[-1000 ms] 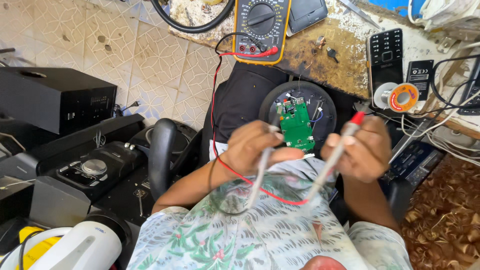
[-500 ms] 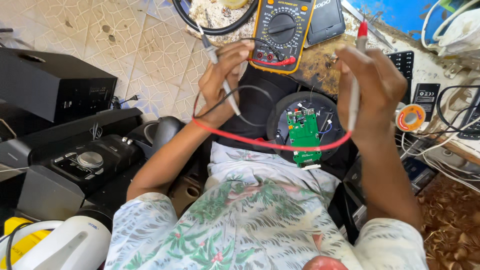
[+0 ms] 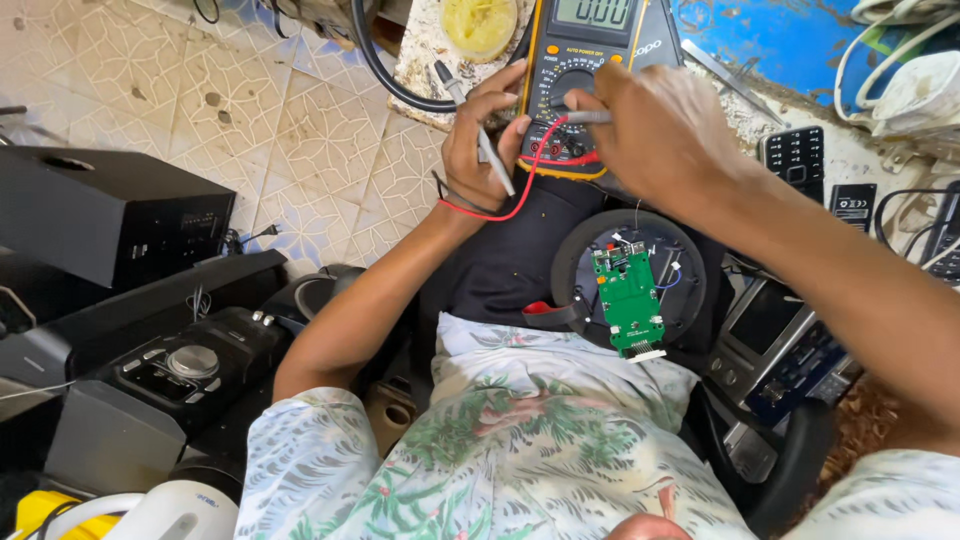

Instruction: The person holds a green circuit board on their lap and uses multimeter probes to test various points on the board. They then use a soldering iron to solder a wire onto the circuit board.

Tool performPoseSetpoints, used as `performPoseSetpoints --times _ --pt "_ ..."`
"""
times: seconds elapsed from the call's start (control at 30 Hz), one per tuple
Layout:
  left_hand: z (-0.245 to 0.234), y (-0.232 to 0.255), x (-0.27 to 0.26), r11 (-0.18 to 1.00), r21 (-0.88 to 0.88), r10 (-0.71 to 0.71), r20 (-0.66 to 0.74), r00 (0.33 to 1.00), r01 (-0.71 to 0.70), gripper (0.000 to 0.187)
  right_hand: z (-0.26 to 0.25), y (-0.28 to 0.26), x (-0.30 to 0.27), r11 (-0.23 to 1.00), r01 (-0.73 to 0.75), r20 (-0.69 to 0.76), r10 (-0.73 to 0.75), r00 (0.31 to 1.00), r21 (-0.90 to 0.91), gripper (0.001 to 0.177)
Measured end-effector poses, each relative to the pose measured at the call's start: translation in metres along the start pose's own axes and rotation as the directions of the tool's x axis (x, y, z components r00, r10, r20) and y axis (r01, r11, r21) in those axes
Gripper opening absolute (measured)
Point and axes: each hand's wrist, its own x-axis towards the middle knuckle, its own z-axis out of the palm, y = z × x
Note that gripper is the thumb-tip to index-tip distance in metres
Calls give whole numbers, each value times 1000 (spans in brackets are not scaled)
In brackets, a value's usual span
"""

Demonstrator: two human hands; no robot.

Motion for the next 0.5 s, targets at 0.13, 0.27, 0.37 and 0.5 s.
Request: performPoseSetpoints --times 0.13,0.27,0.37,0.5 --pt "-1 1 -8 976 -105 -187 37 982 190 16 -5 -2 16 958 -232 212 195 958 170 41" --pt "-4 4 -8 961 -219 -155 85 984 171 18 -14 -9 21 826 -486 297 406 864 286 45" --pt "-6 4 -17 963 -172 -187 117 975 206 21 -17 -21 31 625 -707 411 579 704 332 49" --pt "-11 8 -19 974 2 -226 151 963 228 18 16 -14 43 396 -770 412 673 614 500 44"
